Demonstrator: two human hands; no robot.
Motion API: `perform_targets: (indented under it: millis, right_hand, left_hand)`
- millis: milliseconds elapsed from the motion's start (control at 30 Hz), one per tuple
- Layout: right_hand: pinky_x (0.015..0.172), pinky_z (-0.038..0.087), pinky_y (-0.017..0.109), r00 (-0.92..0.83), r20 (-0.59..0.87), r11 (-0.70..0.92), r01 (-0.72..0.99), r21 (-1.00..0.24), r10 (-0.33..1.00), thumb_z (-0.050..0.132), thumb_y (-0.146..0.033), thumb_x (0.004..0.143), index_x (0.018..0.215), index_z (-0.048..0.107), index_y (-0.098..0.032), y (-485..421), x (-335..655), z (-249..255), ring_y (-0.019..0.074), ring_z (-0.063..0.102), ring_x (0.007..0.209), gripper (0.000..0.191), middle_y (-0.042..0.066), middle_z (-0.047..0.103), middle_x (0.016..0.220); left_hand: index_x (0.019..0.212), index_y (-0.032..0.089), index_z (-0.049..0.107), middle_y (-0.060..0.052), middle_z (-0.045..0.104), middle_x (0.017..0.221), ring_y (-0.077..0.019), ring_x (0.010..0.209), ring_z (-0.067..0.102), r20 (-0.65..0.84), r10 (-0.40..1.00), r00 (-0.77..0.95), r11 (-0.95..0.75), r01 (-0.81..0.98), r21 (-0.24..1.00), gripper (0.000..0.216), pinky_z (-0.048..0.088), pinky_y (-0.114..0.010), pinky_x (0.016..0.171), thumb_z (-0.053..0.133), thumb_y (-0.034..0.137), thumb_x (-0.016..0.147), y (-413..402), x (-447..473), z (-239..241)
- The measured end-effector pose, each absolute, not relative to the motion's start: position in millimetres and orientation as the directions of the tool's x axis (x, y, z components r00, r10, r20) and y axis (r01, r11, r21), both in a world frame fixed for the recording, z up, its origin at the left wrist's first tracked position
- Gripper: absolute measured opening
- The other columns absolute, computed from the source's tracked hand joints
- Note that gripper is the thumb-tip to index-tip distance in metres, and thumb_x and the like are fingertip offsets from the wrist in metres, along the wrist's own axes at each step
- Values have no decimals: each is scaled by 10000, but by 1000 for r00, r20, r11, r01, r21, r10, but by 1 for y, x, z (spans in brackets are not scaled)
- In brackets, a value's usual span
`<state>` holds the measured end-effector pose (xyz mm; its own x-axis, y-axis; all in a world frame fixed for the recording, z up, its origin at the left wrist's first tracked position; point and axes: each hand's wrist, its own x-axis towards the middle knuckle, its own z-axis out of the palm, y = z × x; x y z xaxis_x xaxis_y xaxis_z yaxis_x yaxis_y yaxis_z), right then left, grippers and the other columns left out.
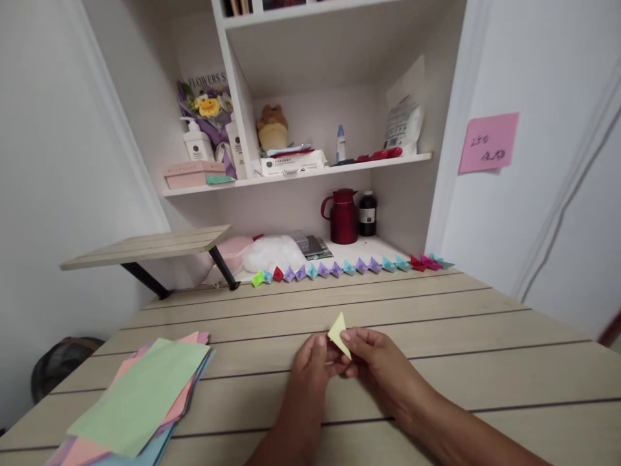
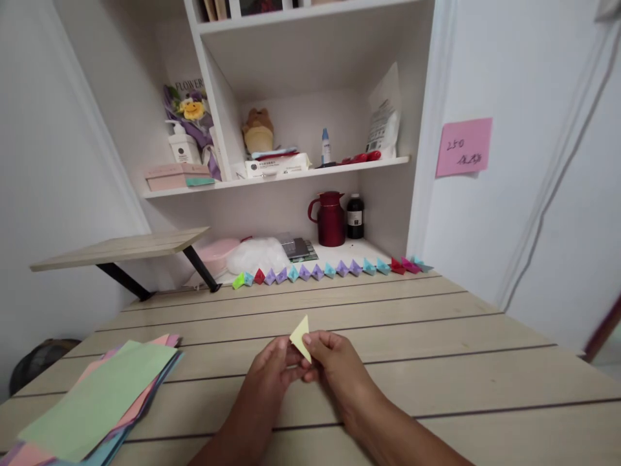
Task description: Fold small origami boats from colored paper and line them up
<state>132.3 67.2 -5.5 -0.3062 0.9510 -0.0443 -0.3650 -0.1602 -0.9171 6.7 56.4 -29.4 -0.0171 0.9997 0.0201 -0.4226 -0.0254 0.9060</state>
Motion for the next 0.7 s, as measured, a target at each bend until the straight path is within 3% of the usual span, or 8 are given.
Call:
perform_targets:
  millis: [133,300,500,600,700]
  right_hand:
    - [535,423,233,-229,1,-51,-220,-974,974,720,-457,740,680,652,-128,60,132,-7,111,530,553,342,21,625,628]
    - [548,405,260,-204,64,40,-118,-992,977,693,-480,741,652,604,-152,55,131,-9,119,508,529,352,10,610,601]
    - [559,366,263,-107,112,111,-12,-994,988,704,-466,723,609,560,-177,56,133,-12,132,472,553,342,-8,584,561]
    - [572,350,262,-123,115,115,-1,-993,986,699,-476,736,587,533,-187,56,137,-12,136,462,561,365,-17,566,546]
    - [569,333,255,-179,92,76,-95,-993,980,627,-515,807,595,528,-186,54,141,-8,128,431,557,404,-27,524,549]
  left_hand:
    - [871,122,685,-104,694,804,-200,717,639,47,998,-44,-58,-307,950,497,509,-330,711,583,603,795,46,9,-26]
    - [693,153,633,-12,619,527,-158,492,585,45,993,-113,-77,-294,953,355,481,-288,567,717,499,700,47,13,-31]
    - [611,149,623,-33,673,595,-144,569,618,-24,956,-292,-73,-314,947,315,503,-267,629,805,406,607,41,12,-30]
    - [605,143,635,-29,660,584,-134,574,604,-49,961,-272,-50,-345,937,325,488,-254,629,819,411,597,39,11,-26]
    - [605,139,637,-37,654,593,-121,585,583,-99,982,-160,15,-455,890,335,461,-239,627,839,406,588,39,11,-21]
